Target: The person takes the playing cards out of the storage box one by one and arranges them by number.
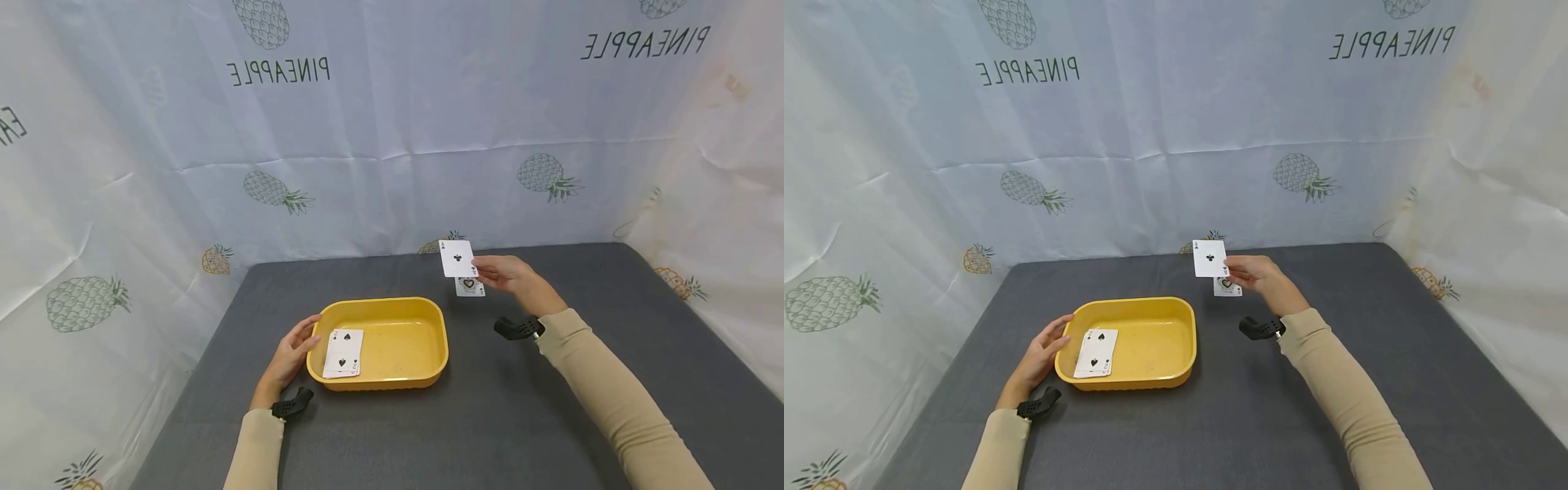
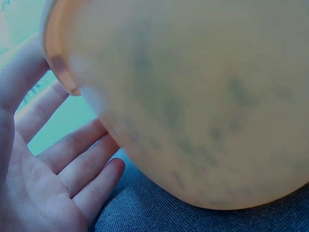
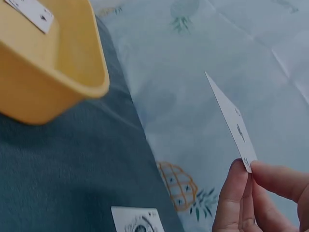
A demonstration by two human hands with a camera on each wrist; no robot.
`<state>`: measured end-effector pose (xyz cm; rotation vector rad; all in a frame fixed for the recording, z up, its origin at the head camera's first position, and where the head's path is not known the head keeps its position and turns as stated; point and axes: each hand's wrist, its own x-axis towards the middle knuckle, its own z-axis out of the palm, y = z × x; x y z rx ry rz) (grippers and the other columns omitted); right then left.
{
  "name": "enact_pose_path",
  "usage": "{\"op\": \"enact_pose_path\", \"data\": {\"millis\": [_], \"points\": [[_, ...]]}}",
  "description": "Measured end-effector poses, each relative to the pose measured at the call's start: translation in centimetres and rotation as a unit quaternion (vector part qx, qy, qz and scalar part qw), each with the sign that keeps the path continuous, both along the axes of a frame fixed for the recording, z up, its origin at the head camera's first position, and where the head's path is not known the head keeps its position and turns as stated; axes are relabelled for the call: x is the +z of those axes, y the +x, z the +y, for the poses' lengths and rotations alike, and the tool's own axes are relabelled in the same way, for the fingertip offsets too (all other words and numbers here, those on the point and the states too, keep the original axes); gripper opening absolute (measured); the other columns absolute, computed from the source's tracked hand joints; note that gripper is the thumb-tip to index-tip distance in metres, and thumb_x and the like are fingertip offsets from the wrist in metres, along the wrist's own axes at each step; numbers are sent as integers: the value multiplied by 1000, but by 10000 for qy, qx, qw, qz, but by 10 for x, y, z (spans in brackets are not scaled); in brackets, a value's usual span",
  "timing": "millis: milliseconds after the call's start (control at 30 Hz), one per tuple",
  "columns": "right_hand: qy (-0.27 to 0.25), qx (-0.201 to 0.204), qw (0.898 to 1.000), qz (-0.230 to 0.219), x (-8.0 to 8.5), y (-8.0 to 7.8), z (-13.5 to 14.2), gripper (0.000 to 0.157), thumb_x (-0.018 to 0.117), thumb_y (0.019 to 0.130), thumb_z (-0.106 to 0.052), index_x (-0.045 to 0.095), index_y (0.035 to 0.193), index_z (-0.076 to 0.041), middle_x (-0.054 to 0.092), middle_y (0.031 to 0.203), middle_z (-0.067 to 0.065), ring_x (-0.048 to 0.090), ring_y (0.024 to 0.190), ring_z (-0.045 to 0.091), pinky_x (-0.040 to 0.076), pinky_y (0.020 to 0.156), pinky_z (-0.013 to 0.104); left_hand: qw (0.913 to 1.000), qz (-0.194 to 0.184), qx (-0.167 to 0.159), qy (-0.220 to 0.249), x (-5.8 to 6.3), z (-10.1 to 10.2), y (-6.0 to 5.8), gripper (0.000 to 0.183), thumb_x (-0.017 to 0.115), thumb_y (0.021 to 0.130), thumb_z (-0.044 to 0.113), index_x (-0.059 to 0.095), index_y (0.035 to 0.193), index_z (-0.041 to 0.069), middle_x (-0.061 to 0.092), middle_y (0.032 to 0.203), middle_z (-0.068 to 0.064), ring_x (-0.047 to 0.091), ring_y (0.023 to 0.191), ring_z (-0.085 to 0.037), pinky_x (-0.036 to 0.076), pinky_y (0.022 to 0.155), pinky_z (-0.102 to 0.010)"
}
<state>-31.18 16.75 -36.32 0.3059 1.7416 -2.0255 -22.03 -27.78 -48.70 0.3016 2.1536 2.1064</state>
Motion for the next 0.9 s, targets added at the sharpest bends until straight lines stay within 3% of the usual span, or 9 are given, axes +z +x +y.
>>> {"op": "enact_pose_path", "data": {"millis": [67,133,200,300,367,433,533,600,900], "points": [[-113,-100,9999,-56,-2,-4,7,19,58,94,-10,65,79,-18,67,71,-10,61,71,2,51,69,15,10000,18,-20,13,0,0,0,54,52,97,7,29,144,-6,57,123,22,58,111,3,50,89,-15],[-123,-232,9996,-115,-5,-6,14,15,57,94,-9,64,83,-16,66,69,-10,61,70,2,51,69,16,10000,15,-12,25,0,0,1,54,52,97,7,29,144,-6,57,123,22,58,111,3,50,89,-15],[-11,-371,9991,-211,-9,-7,20,12,57,94,-11,62,105,-13,66,71,-11,61,73,2,51,71,16,10000,5,5,21,0,0,1,54,52,97,7,29,144,-7,57,123,22,58,111,4,50,89,-15],[285,-498,9979,-294,-14,-6,29,50,59,94,-16,42,140,-12,63,75,-12,59,79,2,51,74,16,10000,-34,25,-26,1,0,1,54,52,97,8,29,144,-5,56,123,23,57,111,5,50,89,-14],[372,-622,9968,-335,-19,-7,35,61,60,94,-17,33,147,-8,62,75,-12,59,79,3,51,74,16,10000,-54,25,-49,1,0,1,55,52,97,9,29,145,-5,55,123,23,57,112,5,50,89,-14],[365,-777,9957,-359,-24,-10,40,52,60,93,-15,41,142,-10,62,72,-11,60,76,3,52,72,16,9999,-75,29,-62,1,0,1,55,52,97,9,29,145,-5,55,123,24,57,112,6,49,90,-14],[385,-1126,9921,-399,-33,-16,46,22,60,92,-10,56,114,-10,63,64,-9,61,65,3,53,65,16,9999,-93,45,-47,1,0,0,55,53,97,9,29,145,-5,55,123,24,57,112,6,49,90,-14],[442,-1369,9887,-412,-40,-20,50,10,61,91,-7,56,98,-10,63,59,-8,60,60,3,53,60,16,9999,-98,44,-45,2,0,0,56,53,97,10,29,145,-5,54,123,24,57,112,6,50,90,-14],[1235,-1819,9751,-279,-62,-29,69,15,63,89,-6,56,102,-8,59,54,-8,58,52,2,52,54,16,9999,-125,61,-40,1,0,0,55,54,97,10,31,145,-3,52,127,17,57,113,4,50,90,-15]]}}
